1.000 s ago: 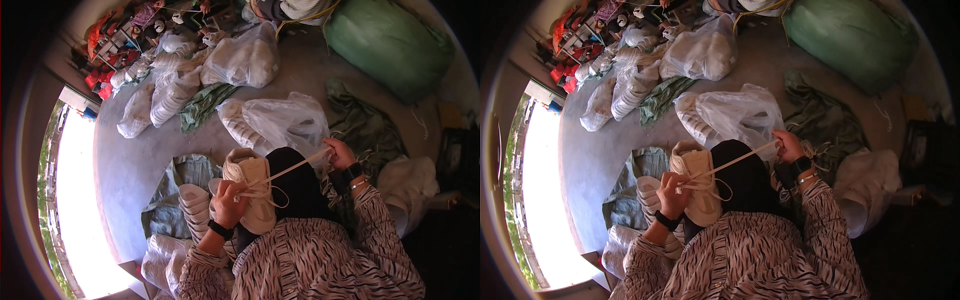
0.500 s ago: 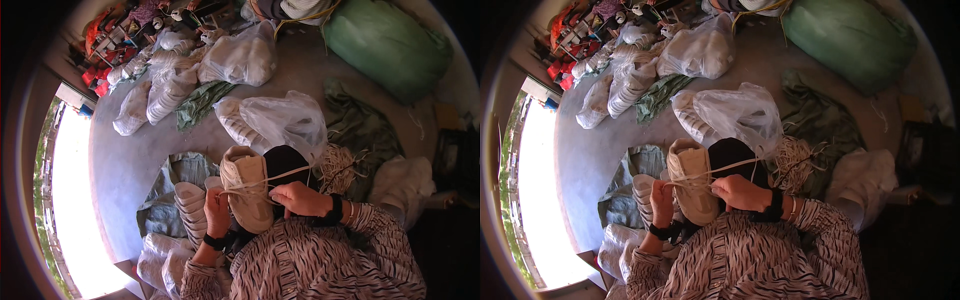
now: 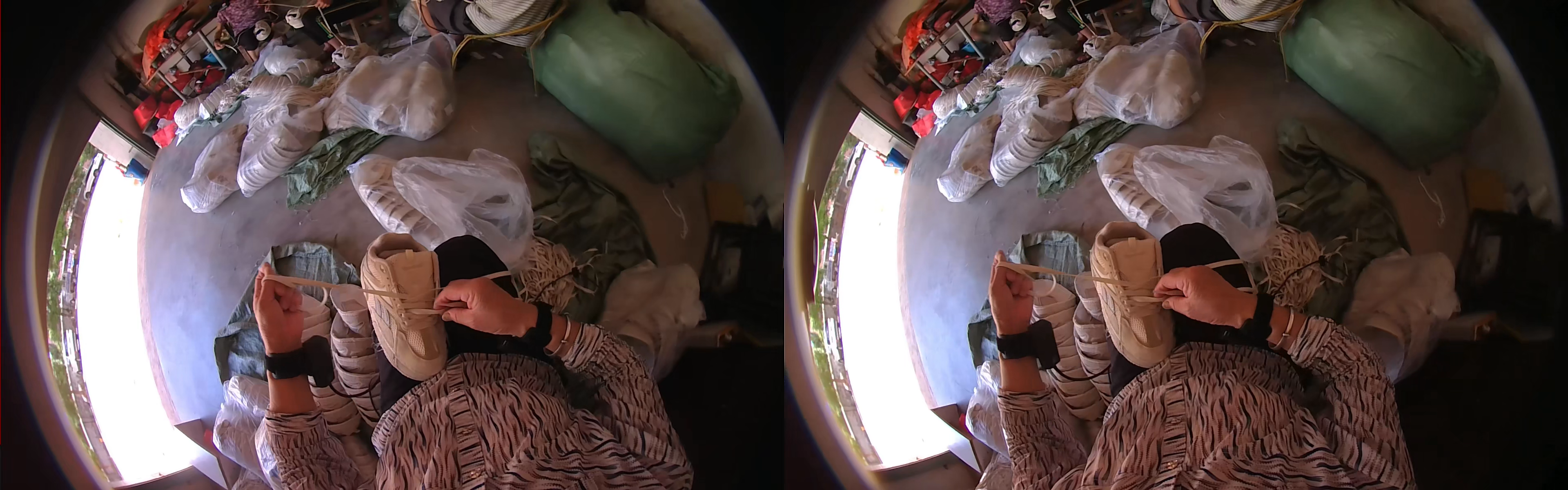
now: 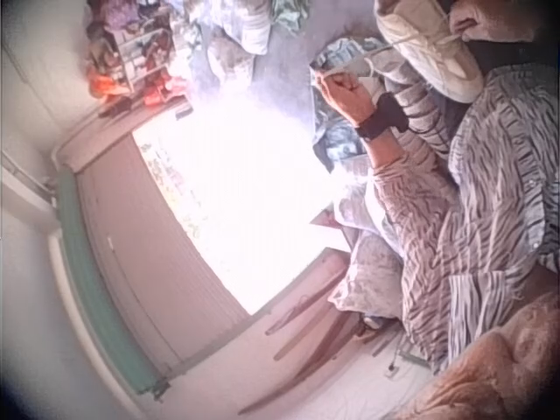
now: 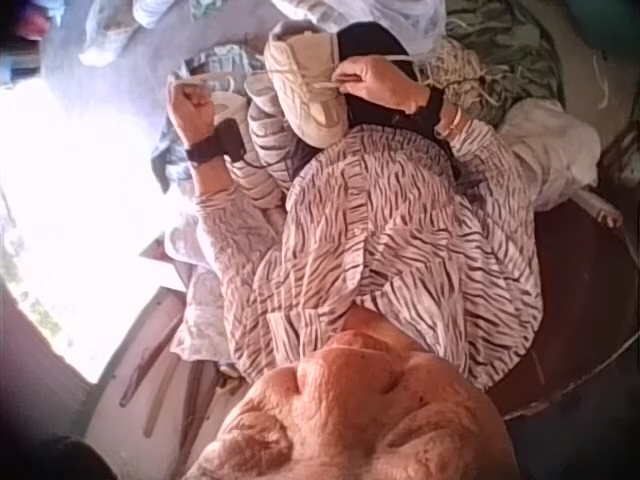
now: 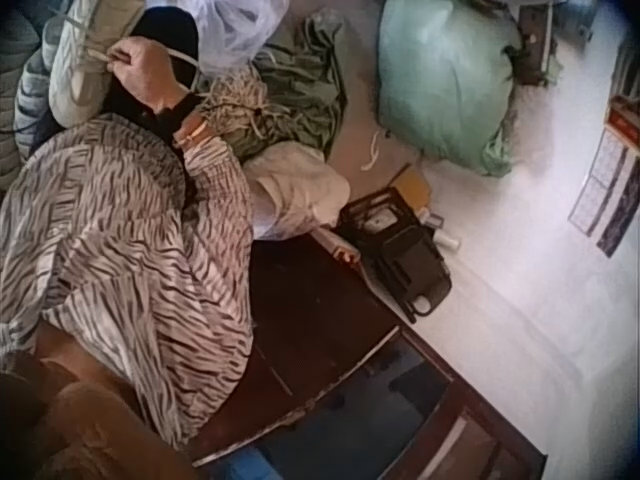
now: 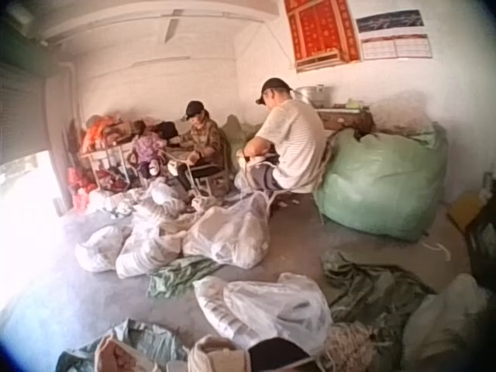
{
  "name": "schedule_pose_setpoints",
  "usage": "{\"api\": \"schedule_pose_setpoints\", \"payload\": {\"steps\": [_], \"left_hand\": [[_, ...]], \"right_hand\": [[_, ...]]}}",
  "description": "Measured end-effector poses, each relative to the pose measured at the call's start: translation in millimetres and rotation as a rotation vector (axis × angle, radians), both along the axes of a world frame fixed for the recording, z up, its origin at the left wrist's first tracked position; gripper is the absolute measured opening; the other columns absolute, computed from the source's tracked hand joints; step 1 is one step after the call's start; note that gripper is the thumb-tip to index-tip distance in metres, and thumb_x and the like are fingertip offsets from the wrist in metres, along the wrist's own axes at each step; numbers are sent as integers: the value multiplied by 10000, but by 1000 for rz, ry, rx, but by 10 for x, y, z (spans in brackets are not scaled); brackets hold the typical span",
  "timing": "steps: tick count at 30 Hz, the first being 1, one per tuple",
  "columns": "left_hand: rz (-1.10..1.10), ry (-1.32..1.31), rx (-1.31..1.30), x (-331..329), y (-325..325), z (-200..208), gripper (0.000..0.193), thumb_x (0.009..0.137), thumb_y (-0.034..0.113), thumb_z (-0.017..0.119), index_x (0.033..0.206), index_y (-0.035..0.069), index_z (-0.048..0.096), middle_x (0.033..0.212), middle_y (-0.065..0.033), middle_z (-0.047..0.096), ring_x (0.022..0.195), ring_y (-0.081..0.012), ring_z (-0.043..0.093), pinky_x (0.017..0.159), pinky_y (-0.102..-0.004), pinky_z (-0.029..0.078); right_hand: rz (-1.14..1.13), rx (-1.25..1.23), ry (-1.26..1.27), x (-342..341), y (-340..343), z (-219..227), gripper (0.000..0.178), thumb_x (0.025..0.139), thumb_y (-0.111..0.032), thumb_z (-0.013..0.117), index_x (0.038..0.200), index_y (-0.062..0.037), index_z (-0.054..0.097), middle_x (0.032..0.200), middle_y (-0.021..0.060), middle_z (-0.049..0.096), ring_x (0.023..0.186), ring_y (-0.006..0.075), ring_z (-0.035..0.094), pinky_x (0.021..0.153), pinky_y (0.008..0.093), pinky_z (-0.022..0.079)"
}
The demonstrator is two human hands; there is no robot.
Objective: Lacing several pairs of cream-colored shoes in a factory setting.
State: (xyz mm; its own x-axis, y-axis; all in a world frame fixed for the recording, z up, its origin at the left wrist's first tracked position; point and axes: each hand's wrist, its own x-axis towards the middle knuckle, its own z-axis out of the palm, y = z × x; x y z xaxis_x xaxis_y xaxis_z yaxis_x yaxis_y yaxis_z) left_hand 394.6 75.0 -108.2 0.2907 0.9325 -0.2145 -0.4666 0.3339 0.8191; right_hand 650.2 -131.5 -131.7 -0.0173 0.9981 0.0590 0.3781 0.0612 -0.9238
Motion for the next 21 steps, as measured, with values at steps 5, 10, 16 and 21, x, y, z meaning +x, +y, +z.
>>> {"api": "schedule_pose_setpoints", "payload": {"steps": [5,10,16,21], "left_hand": [[241,28,48,-570,327,145,111,953,115,432,992,94,534,545,66,286,431,-38,204,396,-210,194],[161,169,89,-510,99,148,139,945,105,436,1010,81,556,533,68,304,416,-28,212,383,-214,189],[45,334,-149,-1128,158,-450,173,918,131,444,1040,82,555,550,58,324,397,-33,233,354,-195,204],[-248,911,18,-1146,-192,-1069,223,897,221,486,1000,42,571,675,-1,500,416,-65,374,347,-221,270]], "right_hand": [[-255,-166,407,-57,85,250,166,872,-58,554,1013,16,600,887,72,646,696,145,594,646,266,490],[-227,218,-274,56,35,-99,147,868,-115,582,934,16,591,830,143,621,603,179,584,568,276,450],[-52,-300,213,337,-309,-77,149,851,-140,591,841,4,630,655,42,603,562,87,525,533,235,414],[-466,-488,508,683,-514,-140,225,879,-158,530,966,31,616,699,35,608,505,59,483,456,211,384]]}}
